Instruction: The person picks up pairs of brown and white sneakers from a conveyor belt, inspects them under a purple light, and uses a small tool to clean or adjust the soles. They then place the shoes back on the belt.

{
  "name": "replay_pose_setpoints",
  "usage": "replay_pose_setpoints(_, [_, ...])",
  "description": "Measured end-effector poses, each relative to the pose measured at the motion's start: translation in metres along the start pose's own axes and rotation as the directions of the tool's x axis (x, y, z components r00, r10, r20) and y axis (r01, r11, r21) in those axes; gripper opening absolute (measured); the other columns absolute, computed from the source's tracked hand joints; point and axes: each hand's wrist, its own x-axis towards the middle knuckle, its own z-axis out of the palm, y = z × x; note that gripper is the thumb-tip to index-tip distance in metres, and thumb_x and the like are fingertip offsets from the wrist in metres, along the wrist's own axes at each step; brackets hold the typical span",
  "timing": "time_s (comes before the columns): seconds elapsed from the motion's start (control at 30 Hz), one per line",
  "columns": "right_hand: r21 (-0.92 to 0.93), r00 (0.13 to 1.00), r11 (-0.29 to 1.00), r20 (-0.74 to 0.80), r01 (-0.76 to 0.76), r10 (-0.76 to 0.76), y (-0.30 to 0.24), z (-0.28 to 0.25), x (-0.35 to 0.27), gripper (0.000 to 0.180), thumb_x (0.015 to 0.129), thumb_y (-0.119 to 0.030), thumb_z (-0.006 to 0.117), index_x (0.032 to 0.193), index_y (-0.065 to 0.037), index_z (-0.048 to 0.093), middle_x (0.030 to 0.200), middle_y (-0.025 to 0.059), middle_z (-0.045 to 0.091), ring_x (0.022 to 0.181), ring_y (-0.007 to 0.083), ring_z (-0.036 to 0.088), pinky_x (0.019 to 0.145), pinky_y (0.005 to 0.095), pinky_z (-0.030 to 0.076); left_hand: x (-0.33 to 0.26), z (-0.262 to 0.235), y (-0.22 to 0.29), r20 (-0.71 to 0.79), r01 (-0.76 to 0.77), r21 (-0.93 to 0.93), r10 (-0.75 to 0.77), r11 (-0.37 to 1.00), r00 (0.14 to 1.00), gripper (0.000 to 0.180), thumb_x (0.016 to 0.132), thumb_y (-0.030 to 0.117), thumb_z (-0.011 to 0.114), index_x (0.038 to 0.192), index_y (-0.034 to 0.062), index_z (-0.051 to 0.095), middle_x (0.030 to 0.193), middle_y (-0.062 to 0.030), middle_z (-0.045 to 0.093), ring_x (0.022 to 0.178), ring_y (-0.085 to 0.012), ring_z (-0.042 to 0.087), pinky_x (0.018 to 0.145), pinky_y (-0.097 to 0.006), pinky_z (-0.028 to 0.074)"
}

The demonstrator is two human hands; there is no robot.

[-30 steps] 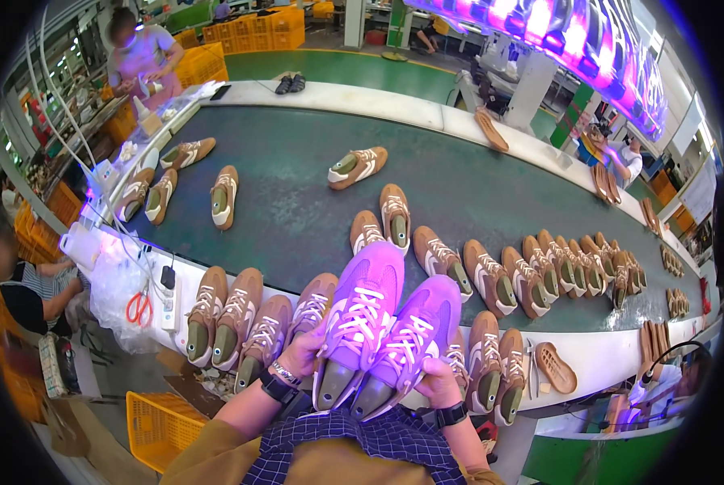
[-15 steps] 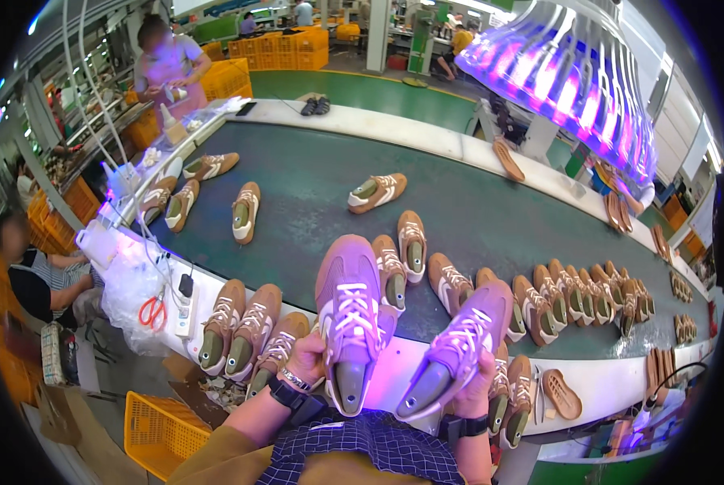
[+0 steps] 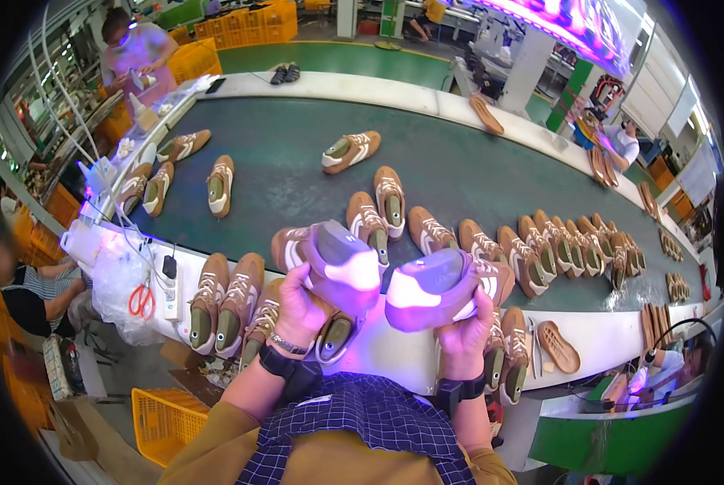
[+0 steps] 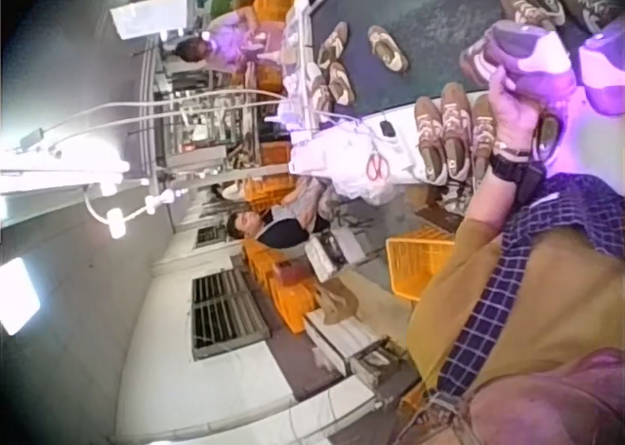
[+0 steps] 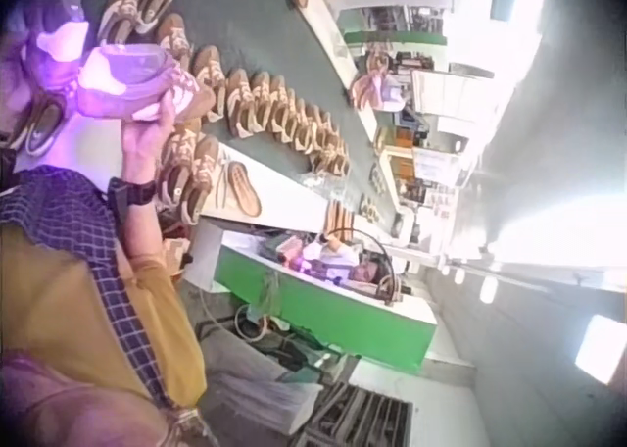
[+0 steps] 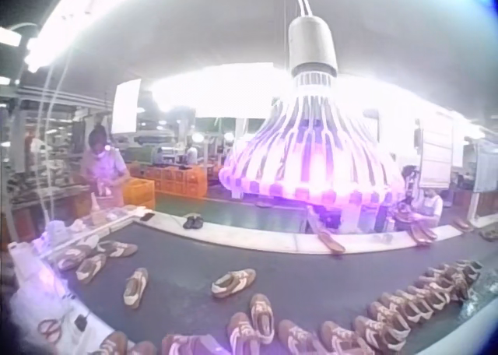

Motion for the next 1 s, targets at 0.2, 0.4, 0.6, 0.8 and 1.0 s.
replay_pose_setpoints(0.2, [-0.012, 0.988, 1.0, -0.154, 0.026, -0.027, 0.005, -0.001, -0.01, 0.045, 0.08, -0.026, 0.058, 0.12, -0.008, 0.047, 0.116, 0.0071, 0.055, 0.106, 0.0234, 0.053, 0.092, 0.0419, 0.043, -0.005, -0.017, -0.004, -0.149, -0.067, 0.088, 0.08, 0.994, 0.986, 0.043, 0.078, 0.019, 0.059, 0.117, 0.005, 0.047, 0.113, -0.0094, 0.055, 0.108, -0.0248, 0.051, 0.094, -0.044, 0.041])
replay_pose_setpoints(0.4, [-0.067, 0.973, 0.998, -0.229, -0.005, -0.01, 0.012, -0.011, -0.01, 0.047, 0.081, -0.032, 0.058, 0.121, -0.01, 0.046, 0.119, 0.0078, 0.053, 0.109, 0.027, 0.051, 0.089, 0.0482, 0.044, -0.013, -0.022, -0.007, -0.211, -0.032, 0.06, 0.044, 0.998, 0.976, 0.037, 0.079, 0.017, 0.06, 0.112, 0.0053, 0.051, 0.11, -0.0086, 0.056, 0.104, -0.024, 0.052, 0.092, -0.045, 0.042])
replay_pose_setpoints(0.6, [-0.1, 0.955, 0.995, -0.295, -0.013, -0.018, 0.016, -0.009, -0.009, 0.043, 0.081, -0.034, 0.058, 0.117, -0.012, 0.048, 0.112, 0.0057, 0.056, 0.102, 0.0234, 0.055, 0.083, 0.0436, 0.048, -0.013, -0.025, -0.011, -0.208, -0.032, 0.099, 0.052, 0.995, 0.977, 0.033, 0.079, 0.017, 0.06, 0.109, 0.0052, 0.053, 0.104, -0.0069, 0.059, 0.1, -0.0214, 0.055, 0.089, -0.042, 0.044])
replay_pose_setpoints(0.8, [-0.114, 0.955, 0.993, -0.296, -0.016, -0.018, 0.015, -0.013, -0.009, 0.042, 0.081, -0.034, 0.058, 0.116, -0.012, 0.049, 0.112, 0.0054, 0.056, 0.103, 0.0233, 0.055, 0.084, 0.044, 0.047, -0.012, -0.03, -0.013, -0.215, -0.034, 0.115, 0.059, 0.993, 0.975, 0.042, 0.078, 0.017, 0.06, 0.117, 0.0061, 0.048, 0.113, -0.0088, 0.055, 0.105, -0.0244, 0.053, 0.092, -0.042, 0.043])
replay_pose_setpoints(1.0, [-0.113, 0.946, 0.993, -0.324, -0.018, -0.019, 0.016, -0.015, -0.009, 0.042, 0.081, -0.035, 0.058, 0.115, -0.012, 0.049, 0.112, 0.0053, 0.056, 0.102, 0.0229, 0.055, 0.084, 0.0433, 0.047, -0.013, -0.026, -0.014, -0.214, -0.026, 0.112, 0.049, 0.993, 0.976, 0.033, 0.08, 0.017, 0.059, 0.11, 0.0046, 0.053, 0.105, -0.0076, 0.059, 0.098, -0.0216, 0.056, 0.088, -0.04, 0.045])
